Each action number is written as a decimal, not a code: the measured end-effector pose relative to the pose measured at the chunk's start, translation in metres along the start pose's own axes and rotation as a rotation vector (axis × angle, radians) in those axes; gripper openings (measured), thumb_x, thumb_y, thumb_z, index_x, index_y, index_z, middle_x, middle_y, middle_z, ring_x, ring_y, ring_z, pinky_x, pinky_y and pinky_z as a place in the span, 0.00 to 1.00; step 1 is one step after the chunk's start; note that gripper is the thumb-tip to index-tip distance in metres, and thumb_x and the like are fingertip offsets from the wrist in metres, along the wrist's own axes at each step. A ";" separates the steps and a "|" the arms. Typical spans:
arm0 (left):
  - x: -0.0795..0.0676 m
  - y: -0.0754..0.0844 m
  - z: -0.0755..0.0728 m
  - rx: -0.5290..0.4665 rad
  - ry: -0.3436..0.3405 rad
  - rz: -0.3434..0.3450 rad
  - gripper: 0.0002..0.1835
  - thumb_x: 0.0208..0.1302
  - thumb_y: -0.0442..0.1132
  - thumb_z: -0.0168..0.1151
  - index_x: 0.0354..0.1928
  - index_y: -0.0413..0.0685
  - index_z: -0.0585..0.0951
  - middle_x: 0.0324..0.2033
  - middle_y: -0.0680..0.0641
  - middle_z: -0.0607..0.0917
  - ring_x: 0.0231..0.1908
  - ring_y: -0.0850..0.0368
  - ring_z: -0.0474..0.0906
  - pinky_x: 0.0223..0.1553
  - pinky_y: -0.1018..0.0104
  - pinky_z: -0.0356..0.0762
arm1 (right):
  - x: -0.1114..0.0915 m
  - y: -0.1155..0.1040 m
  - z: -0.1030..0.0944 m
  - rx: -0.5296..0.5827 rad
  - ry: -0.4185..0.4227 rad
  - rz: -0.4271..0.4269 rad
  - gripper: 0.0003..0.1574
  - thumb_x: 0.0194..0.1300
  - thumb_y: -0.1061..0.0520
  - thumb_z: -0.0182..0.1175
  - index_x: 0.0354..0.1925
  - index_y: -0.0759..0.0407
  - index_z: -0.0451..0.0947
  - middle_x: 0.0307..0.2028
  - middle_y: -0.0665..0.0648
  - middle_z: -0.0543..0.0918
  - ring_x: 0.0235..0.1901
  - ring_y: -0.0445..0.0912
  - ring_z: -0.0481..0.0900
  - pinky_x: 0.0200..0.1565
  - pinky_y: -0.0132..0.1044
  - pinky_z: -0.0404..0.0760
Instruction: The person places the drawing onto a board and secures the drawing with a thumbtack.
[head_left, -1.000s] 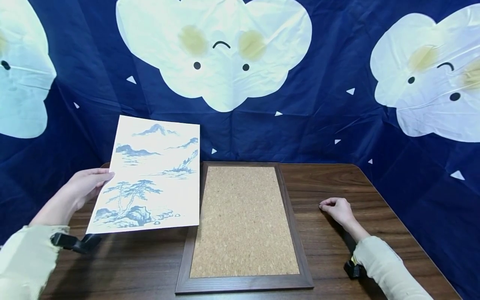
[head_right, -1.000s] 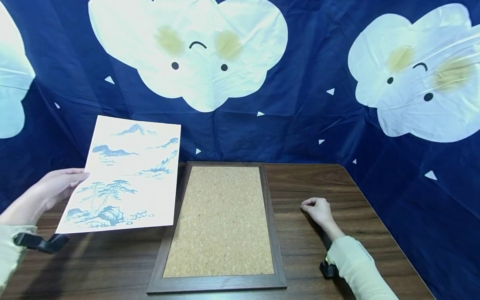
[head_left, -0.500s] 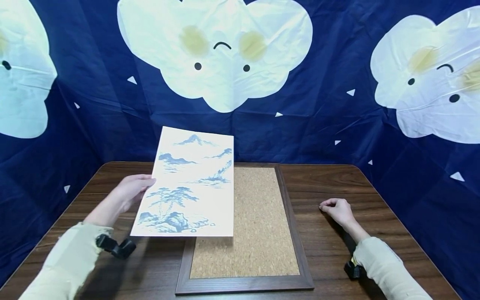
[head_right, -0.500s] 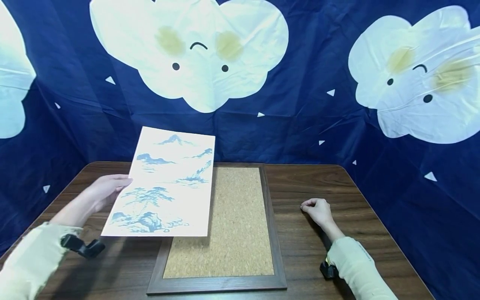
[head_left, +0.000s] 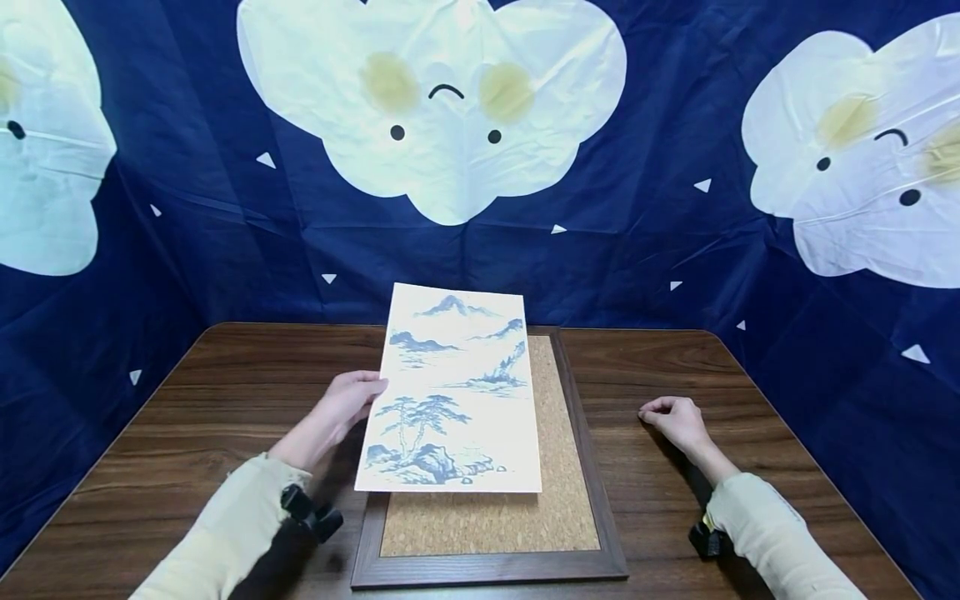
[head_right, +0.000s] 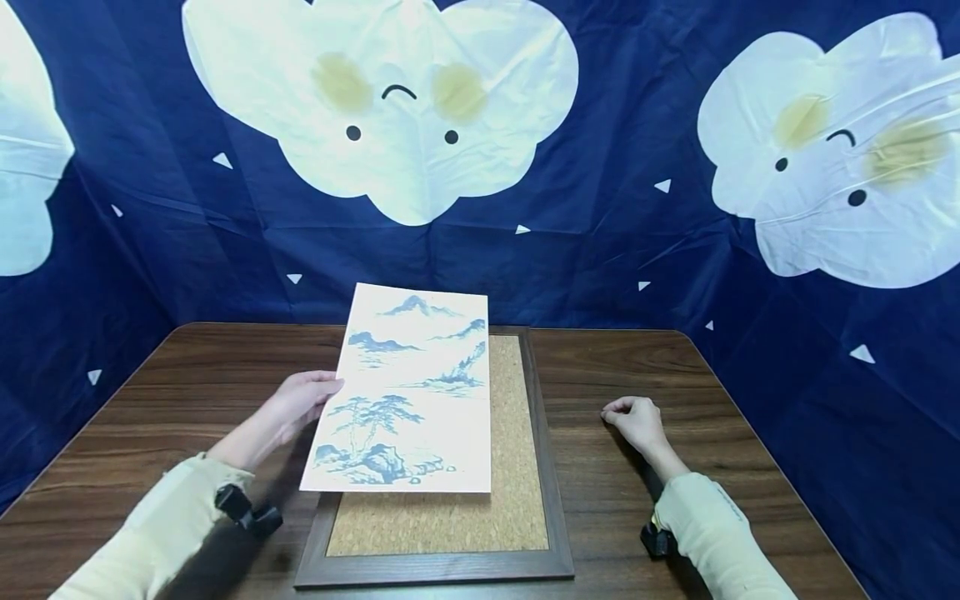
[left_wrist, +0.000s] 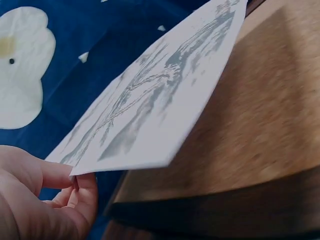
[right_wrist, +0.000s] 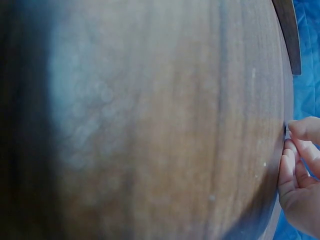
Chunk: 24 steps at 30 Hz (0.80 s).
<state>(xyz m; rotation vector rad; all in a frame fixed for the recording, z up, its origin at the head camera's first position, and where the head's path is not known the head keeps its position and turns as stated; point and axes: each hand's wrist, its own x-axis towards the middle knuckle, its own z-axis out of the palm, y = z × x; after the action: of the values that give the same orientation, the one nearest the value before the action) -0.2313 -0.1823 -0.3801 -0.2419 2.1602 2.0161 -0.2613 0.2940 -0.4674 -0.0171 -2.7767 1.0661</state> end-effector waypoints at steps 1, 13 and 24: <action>-0.001 -0.002 0.005 -0.009 -0.002 0.003 0.19 0.65 0.30 0.48 0.53 0.21 0.64 0.25 0.53 0.78 0.26 0.67 0.75 0.30 0.73 0.75 | 0.000 0.000 0.000 -0.006 0.003 -0.005 0.07 0.51 0.59 0.63 0.28 0.61 0.84 0.29 0.56 0.84 0.35 0.48 0.77 0.38 0.37 0.70; -0.006 -0.031 0.040 0.124 0.068 0.013 0.15 0.62 0.30 0.49 0.48 0.24 0.70 0.34 0.44 0.75 0.32 0.61 0.72 0.34 0.70 0.75 | 0.000 0.000 0.000 -0.002 0.024 -0.030 0.05 0.49 0.60 0.64 0.27 0.62 0.83 0.27 0.56 0.84 0.29 0.42 0.75 0.33 0.33 0.69; -0.011 -0.041 0.051 0.271 0.158 0.093 0.11 0.58 0.31 0.53 0.39 0.28 0.75 0.25 0.48 0.77 0.24 0.62 0.69 0.27 0.71 0.69 | 0.000 -0.001 0.000 -0.016 0.017 -0.007 0.06 0.49 0.59 0.65 0.27 0.61 0.83 0.27 0.55 0.84 0.31 0.44 0.76 0.36 0.36 0.70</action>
<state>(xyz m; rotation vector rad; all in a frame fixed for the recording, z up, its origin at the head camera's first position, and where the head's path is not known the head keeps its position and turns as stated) -0.2104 -0.1340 -0.4208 -0.2745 2.5547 1.7732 -0.2613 0.2930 -0.4672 -0.0190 -2.7679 1.0377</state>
